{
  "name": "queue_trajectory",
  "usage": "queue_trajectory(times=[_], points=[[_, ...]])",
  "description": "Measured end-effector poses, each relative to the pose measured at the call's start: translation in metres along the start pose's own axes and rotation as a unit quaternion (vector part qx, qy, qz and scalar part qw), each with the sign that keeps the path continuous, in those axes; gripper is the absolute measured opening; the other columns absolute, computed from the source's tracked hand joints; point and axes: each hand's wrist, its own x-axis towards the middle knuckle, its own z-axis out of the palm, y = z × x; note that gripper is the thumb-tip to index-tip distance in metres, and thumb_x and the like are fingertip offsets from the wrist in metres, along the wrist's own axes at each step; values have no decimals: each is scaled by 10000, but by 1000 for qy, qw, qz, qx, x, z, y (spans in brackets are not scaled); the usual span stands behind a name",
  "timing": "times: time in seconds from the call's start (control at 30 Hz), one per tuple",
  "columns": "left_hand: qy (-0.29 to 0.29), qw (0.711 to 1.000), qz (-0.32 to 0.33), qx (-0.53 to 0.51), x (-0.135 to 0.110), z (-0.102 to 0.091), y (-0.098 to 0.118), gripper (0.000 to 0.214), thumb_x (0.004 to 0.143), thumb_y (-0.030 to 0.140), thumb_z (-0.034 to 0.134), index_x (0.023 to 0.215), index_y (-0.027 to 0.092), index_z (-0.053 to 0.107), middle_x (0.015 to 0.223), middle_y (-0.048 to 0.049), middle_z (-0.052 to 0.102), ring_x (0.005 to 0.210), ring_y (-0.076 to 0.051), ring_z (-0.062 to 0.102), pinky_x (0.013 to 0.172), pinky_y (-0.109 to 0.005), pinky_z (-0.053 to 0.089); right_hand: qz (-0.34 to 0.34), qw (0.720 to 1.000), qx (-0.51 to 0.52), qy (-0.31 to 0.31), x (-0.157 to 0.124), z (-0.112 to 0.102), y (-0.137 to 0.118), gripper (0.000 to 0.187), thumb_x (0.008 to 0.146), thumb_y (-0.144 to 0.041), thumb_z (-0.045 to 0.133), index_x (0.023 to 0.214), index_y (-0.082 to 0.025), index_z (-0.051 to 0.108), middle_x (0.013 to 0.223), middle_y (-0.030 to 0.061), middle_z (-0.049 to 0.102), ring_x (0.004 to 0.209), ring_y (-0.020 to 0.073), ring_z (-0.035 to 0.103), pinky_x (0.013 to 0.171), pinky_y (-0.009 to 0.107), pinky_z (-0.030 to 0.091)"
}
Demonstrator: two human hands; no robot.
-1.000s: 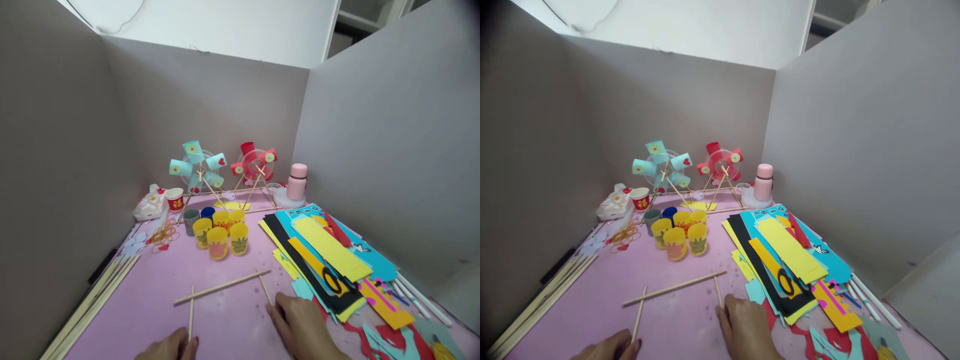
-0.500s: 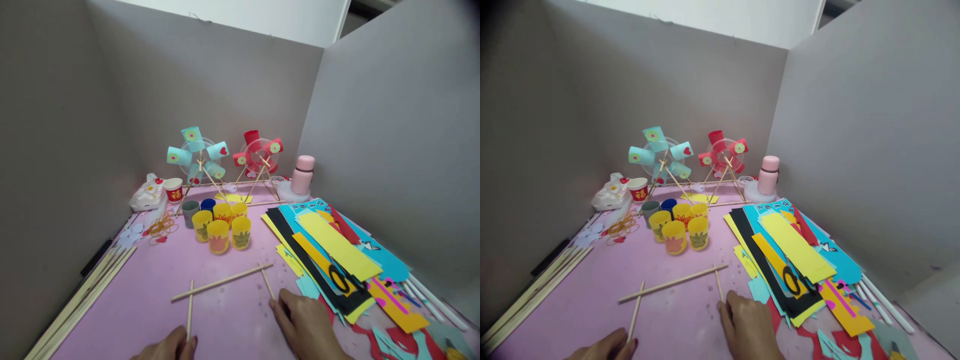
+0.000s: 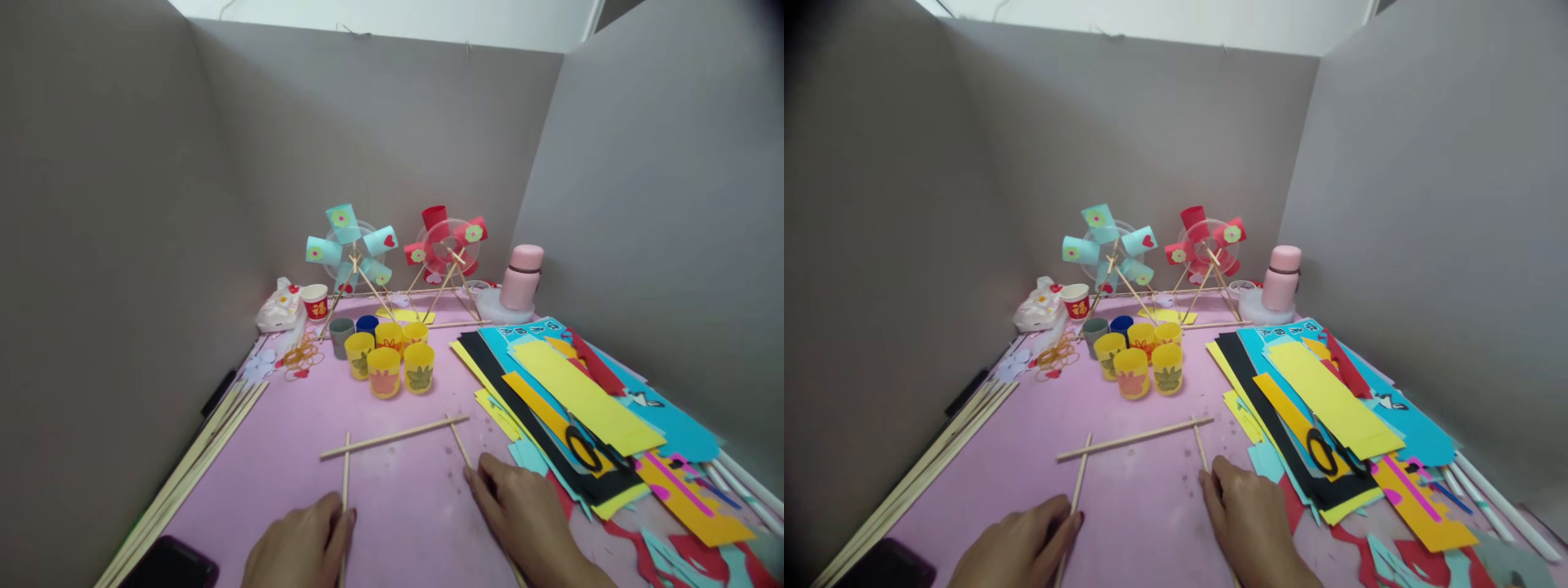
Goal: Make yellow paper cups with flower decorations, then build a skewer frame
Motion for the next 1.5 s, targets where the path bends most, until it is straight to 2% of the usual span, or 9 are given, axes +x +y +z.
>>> queue_trajectory(times=[0.13,0.4,0.77,1.27,1.5], points=[[14,1000,16,18,-1,-3,2,353,877,380,294,773,232,597,801,-73,717,805,-263,660,620,-310,373,8,1000,-20,0,-2,-6,-1,321,900,-349,399,659,-217,566,586,24,695,554,180,650,461,275,185],[29,998,36,50,-3,-6,7,361,885,396,297,793,220,599,812,-72,707,791,-242,648,604,-293,349,25,998,-47,-16,-2,-11,-1,326,901,-365,387,702,-200,585,630,48,698,584,183,632,475,274,144],[61,996,55,39,-1,-8,4,365,876,392,301,752,217,597,795,-74,707,771,-235,648,600,-291,358,29,998,-46,24,-4,-11,-9,283,897,-317,412,722,-205,604,656,41,711,596,177,649,475,284,149],[77,996,44,23,2,-11,-1,347,864,369,311,727,218,592,783,-74,710,757,-237,649,590,-293,351,10,999,-40,35,1,-7,-22,283,906,-298,405,742,-211,618,655,41,713,615,187,663,473,272,172],[81,996,32,31,2,-10,0,347,865,359,305,755,216,602,797,-80,716,784,-240,659,599,-294,367,13,999,-38,28,5,-7,-19,296,906,-296,402,731,-203,623,673,57,715,634,202,669,471,273,193]])
